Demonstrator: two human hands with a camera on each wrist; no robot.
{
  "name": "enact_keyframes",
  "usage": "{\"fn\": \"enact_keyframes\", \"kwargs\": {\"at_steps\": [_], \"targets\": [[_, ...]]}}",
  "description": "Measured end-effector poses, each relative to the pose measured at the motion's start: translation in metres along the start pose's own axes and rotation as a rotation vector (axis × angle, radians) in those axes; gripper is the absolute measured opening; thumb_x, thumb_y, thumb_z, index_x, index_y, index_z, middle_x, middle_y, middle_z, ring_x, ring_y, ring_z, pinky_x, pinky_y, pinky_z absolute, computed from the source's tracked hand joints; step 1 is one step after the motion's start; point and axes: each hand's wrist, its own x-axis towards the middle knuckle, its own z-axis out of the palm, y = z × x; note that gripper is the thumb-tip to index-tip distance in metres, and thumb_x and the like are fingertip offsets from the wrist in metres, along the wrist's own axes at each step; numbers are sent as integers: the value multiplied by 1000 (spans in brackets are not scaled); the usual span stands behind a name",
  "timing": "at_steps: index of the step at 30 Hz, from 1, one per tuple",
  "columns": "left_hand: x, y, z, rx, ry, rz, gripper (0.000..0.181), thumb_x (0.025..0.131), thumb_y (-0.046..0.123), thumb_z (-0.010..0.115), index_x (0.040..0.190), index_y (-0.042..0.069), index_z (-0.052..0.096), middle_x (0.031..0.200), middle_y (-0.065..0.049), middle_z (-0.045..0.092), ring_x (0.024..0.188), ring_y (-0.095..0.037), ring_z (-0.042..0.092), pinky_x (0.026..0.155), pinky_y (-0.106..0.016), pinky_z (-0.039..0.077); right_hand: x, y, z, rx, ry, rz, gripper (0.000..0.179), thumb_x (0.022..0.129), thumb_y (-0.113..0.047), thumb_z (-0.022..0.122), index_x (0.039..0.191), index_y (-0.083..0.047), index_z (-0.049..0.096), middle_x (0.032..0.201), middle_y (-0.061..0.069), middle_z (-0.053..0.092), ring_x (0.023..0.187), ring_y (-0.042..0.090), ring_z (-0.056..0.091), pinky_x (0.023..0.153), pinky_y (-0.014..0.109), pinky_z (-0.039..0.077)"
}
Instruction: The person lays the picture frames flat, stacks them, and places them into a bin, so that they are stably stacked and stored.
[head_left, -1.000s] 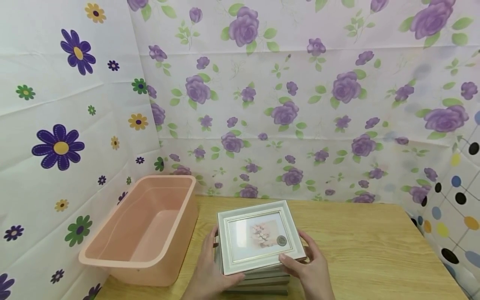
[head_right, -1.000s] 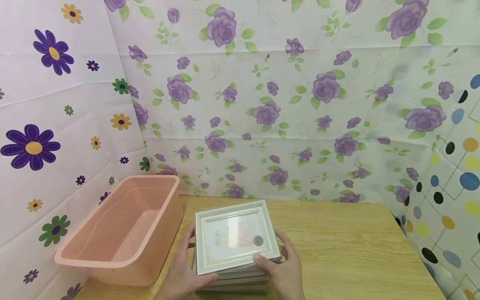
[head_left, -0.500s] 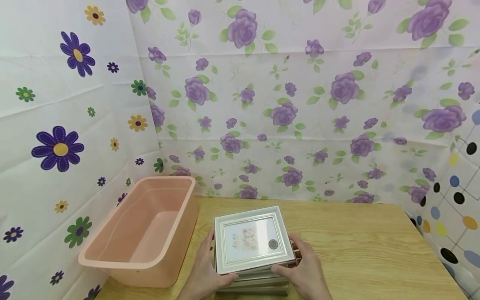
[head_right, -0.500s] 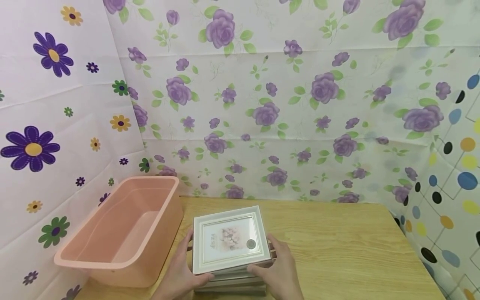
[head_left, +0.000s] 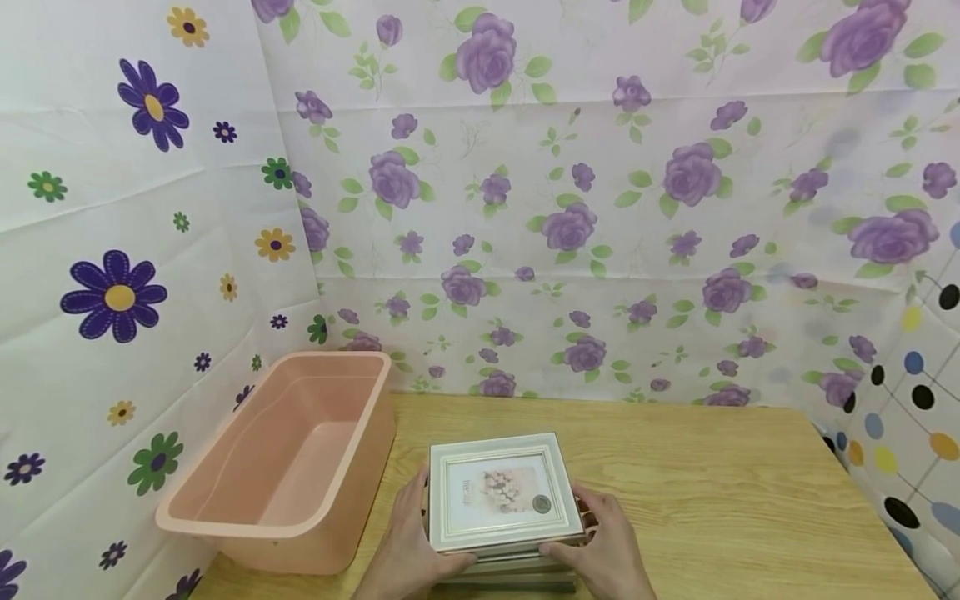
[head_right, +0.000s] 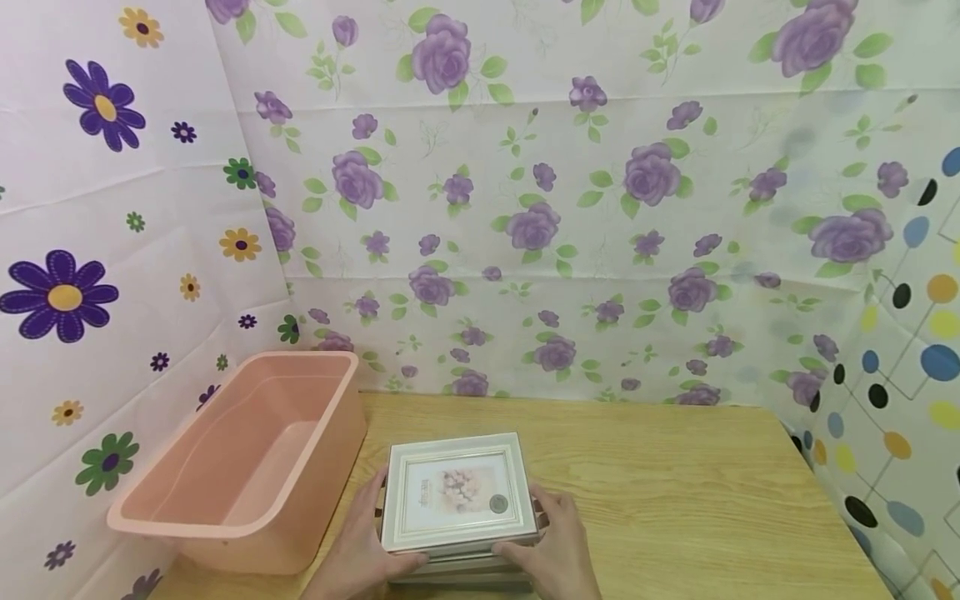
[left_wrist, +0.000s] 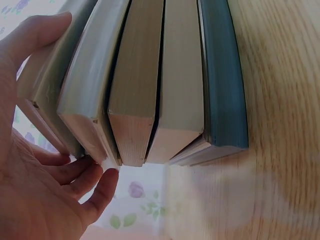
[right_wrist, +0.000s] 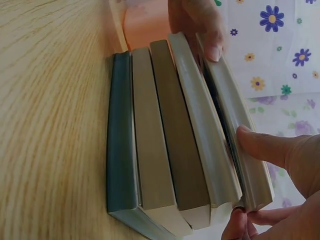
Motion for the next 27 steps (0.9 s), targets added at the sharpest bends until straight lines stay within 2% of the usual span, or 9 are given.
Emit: {"fn": "enact_keyframes", "kwargs": {"at_steps": [4,8,12,16,20,23,25,27], "targets": [[-1,-1,-1,2,-18,-16,144,61,49,104,170,-1,24,166,-28,41,153,-47,43,113,-62,53,1,2,2,-12,-12,3,97,66,-18,106,150,3,62,111,9,59,93,16,55,73,20,51],[-1,-1,-2,5,-25,-21,144,61,50,104,169,-2,25,167,-30,39,155,-51,41,116,-66,49,1,2,2,-6,-15,4,99,66,-19,106,151,5,61,108,8,57,93,15,55,72,19,51],[0,-2,-3,14,-37,-32,143,61,50,104,169,-3,27,164,-29,40,149,-51,47,115,-66,50,0,3,3,1,-16,-5,100,67,-20,106,152,5,59,111,9,58,95,15,56,72,20,52],[0,-3,-2,17,-56,-42,142,62,49,104,168,-6,27,162,-29,41,145,-48,52,113,-65,52,-3,5,2,49,-38,14,99,72,-22,104,155,1,57,124,13,62,103,17,60,74,21,53],[0,-4,-3,10,-71,-62,140,64,48,103,167,-9,27,164,-30,38,147,-50,50,114,-66,51,-4,10,-1,153,-72,69,91,81,-24,98,158,-5,55,139,19,62,119,28,65,88,34,63],[-4,-3,-8,-24,-82,-88,137,67,47,103,168,-6,28,167,-31,35,145,-53,50,111,-66,53,-3,18,-2,240,-126,88,83,90,-26,90,161,-6,52,145,27,61,125,36,67,94,48,65],[-11,1,-16,-58,-67,-94,128,71,44,102,168,-2,32,166,-30,37,139,-50,55,105,-62,57,-2,25,-2,303,-192,107,81,97,-30,83,164,-5,46,147,34,57,125,38,68,93,51,66],[-23,8,-25,-115,28,-68,116,71,35,103,164,2,42,160,-25,46,131,-37,62,97,-49,61,-1,31,-2,367,-261,139,81,102,-35,76,166,-1,40,150,41,52,125,39,69,91,54,67]]}}
